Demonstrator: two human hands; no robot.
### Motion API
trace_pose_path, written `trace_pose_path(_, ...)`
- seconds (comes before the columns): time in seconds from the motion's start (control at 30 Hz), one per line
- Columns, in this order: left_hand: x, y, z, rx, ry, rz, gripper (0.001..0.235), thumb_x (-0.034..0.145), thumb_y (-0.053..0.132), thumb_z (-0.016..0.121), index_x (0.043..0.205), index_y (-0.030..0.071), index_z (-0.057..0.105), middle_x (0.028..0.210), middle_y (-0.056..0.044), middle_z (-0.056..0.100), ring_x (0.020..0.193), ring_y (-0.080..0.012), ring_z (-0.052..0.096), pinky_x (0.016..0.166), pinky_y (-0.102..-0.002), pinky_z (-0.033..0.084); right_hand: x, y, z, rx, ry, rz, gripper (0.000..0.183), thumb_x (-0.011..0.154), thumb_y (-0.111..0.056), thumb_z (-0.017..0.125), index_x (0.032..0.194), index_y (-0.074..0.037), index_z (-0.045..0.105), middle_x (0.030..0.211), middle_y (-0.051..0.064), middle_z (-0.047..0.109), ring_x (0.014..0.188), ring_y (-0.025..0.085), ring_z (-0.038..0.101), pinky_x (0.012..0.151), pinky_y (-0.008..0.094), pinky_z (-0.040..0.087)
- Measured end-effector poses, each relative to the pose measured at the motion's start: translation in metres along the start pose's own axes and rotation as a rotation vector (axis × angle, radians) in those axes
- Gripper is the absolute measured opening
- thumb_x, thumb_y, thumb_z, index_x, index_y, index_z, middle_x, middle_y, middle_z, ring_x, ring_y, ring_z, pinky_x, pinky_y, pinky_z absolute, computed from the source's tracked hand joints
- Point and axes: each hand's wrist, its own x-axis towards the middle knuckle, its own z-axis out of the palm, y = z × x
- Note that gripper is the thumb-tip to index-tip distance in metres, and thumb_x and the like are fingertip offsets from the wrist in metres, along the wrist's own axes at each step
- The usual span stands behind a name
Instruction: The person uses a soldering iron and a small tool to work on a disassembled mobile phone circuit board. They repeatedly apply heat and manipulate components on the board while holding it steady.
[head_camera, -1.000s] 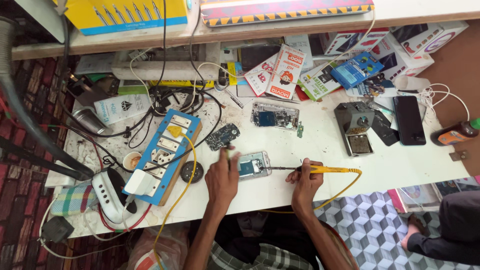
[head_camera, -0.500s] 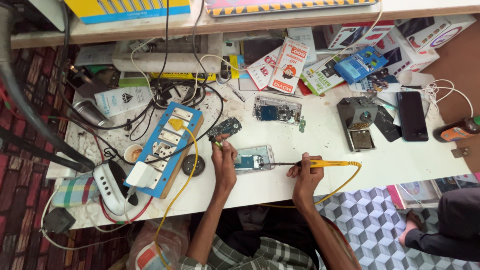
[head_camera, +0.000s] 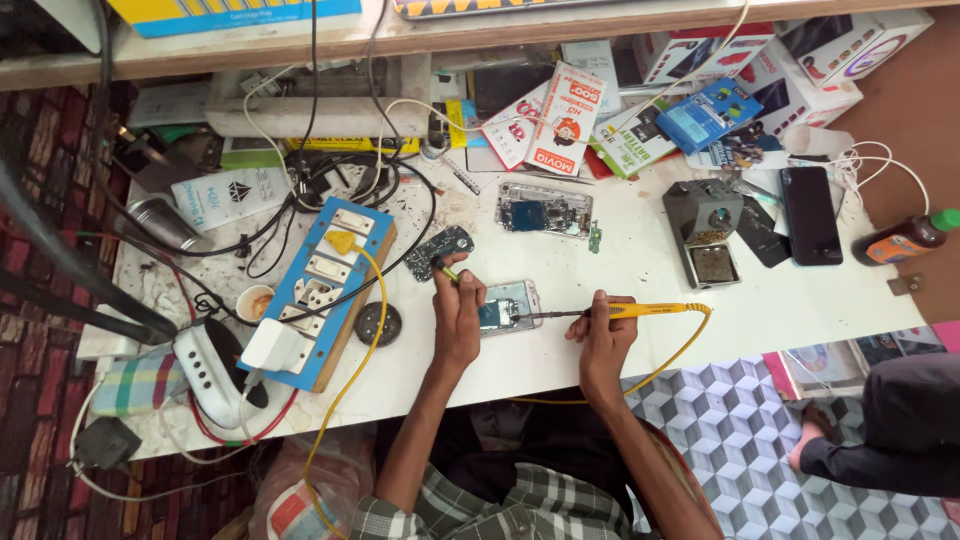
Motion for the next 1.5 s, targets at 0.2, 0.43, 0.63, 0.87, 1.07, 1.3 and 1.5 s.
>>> trace_pose_path(0.2,0.000,-0.002,-0.003,-0.025,-0.087,-0.025,0.040,0.112,0.038,0.036,0.136,0.006,0.042,0.070,-0.002,0.048,0.068,-0.0110,0.047,0.068,-0.030,0.042,0.005,0.003,-0.004,-0.042,-0.016,-0.004,0.024,0.109,-0.024,0.053,0.099,-0.004,0.045,0.066,0.004,0.049,0.055,0.012,0.049,0.054,0.030,0.049)
trace_pose_path(0.43,0.000,0.001,-0.008,0.007,0.049,-0.011,0.042,0.111,0.039,0.036,0.134,0.004,0.042,0.072,-0.004,0.054,0.069,-0.0114,0.051,0.067,-0.030,0.044,0.011,0.005,-0.007,-0.022,0.016,0.017,0.028,0.110,-0.028,0.053,0.098,-0.005,0.043,0.063,0.005,0.049,0.053,0.014,0.051,0.052,0.029,0.046)
trace_pose_path(0.63,-0.012,0.008,-0.014,0.036,0.191,0.025,0.039,0.113,0.035,0.036,0.133,0.002,0.042,0.071,-0.005,0.054,0.070,-0.0132,0.053,0.069,-0.032,0.045,0.009,0.004,-0.007,-0.038,0.037,0.029,0.027,0.109,-0.028,0.054,0.098,-0.005,0.044,0.063,0.005,0.049,0.053,0.015,0.051,0.051,0.030,0.047)
trace_pose_path(0.87,-0.020,0.015,-0.015,0.100,0.139,0.010,0.035,0.112,0.031,0.035,0.130,0.002,0.042,0.069,-0.006,0.054,0.066,-0.0142,0.054,0.066,-0.032,0.045,0.008,0.003,-0.007,-0.035,0.000,0.000,0.028,0.109,-0.027,0.057,0.096,-0.006,0.044,0.064,0.005,0.048,0.053,0.014,0.050,0.052,0.030,0.048)
trace_pose_path(1.07,-0.023,0.016,-0.016,0.120,0.161,-0.019,0.032,0.111,0.028,0.037,0.127,0.001,0.043,0.068,-0.006,0.053,0.065,-0.0145,0.053,0.064,-0.032,0.044,0.011,0.005,-0.009,-0.031,-0.006,0.001,0.027,0.108,-0.027,0.058,0.097,-0.006,0.045,0.064,0.005,0.048,0.053,0.014,0.050,0.051,0.030,0.048)
trace_pose_path(1.3,-0.024,0.013,-0.015,0.044,0.206,-0.018,0.035,0.112,0.031,0.039,0.130,0.002,0.044,0.071,-0.006,0.052,0.068,-0.0135,0.051,0.067,-0.031,0.044,0.008,0.006,-0.010,-0.005,-0.031,-0.011,0.026,0.107,-0.025,0.058,0.097,-0.007,0.044,0.064,0.004,0.049,0.053,0.014,0.052,0.051,0.030,0.047)
trace_pose_path(1.5,-0.007,0.000,-0.006,0.005,-0.001,0.017,0.039,0.114,0.037,0.034,0.133,0.004,0.039,0.080,-0.005,0.057,0.076,-0.0122,0.054,0.075,-0.030,0.047,0.011,0.007,-0.012,-0.048,-0.012,0.032,0.026,0.108,-0.025,0.059,0.098,-0.005,0.046,0.064,0.005,0.050,0.053,0.015,0.052,0.052,0.029,0.046)
